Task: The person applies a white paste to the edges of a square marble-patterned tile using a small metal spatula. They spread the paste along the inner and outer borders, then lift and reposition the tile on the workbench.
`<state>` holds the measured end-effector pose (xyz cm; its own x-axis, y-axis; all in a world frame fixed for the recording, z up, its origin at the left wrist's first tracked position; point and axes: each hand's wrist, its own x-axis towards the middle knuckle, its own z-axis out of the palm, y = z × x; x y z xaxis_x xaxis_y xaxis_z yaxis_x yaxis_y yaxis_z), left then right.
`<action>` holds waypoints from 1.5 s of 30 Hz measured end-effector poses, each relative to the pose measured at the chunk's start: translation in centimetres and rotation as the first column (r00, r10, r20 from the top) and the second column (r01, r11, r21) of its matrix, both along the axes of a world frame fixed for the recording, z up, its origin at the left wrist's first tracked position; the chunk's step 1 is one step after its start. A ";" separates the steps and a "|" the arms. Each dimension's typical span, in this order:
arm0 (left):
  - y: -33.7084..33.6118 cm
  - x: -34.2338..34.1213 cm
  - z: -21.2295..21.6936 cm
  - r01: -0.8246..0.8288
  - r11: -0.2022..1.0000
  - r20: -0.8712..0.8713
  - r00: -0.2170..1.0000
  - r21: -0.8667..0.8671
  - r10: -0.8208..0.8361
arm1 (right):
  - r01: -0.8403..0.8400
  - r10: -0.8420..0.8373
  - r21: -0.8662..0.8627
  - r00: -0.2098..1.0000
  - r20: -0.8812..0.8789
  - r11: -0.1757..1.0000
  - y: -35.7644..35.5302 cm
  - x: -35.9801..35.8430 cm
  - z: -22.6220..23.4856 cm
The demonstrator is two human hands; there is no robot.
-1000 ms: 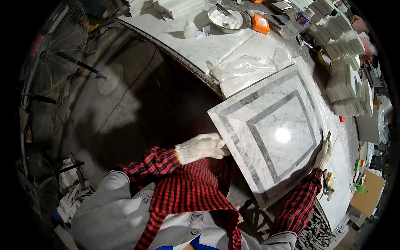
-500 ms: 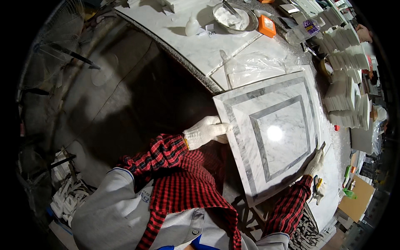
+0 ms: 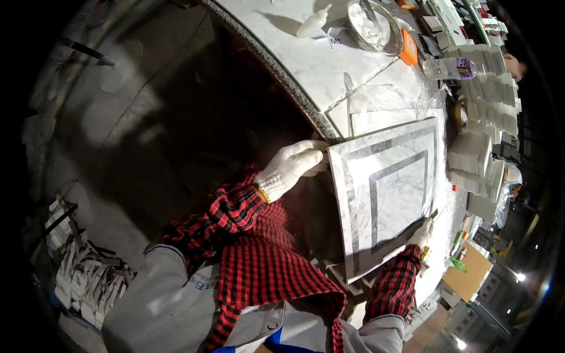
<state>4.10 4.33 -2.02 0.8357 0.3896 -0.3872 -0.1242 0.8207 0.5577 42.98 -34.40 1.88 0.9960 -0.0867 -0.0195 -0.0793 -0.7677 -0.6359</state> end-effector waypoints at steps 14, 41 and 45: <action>1.9 0.0 0.3 -0.075 0.948 -0.027 0.996 0.308 0.088 | 0.171 -0.175 -0.072 0.983 -0.049 0.983 3.4 -5.1 2.6; 1.3 0.4 -1.2 0.019 0.978 0.127 0.992 -0.206 0.008 | 0.226 -0.233 -0.119 0.971 -0.048 0.967 5.4 -6.5 3.1; 1.1 1.0 -1.5 0.019 0.990 0.116 0.993 -0.141 -0.003 | 0.248 -0.258 -0.126 0.964 -0.065 0.960 5.4 -6.4 3.1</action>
<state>5.06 5.45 -3.57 0.8818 0.3279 -0.3390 -0.1711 0.8922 0.4180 36.55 -29.00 4.98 0.9369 -0.3420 -0.0730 -0.3273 -0.7839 -0.5276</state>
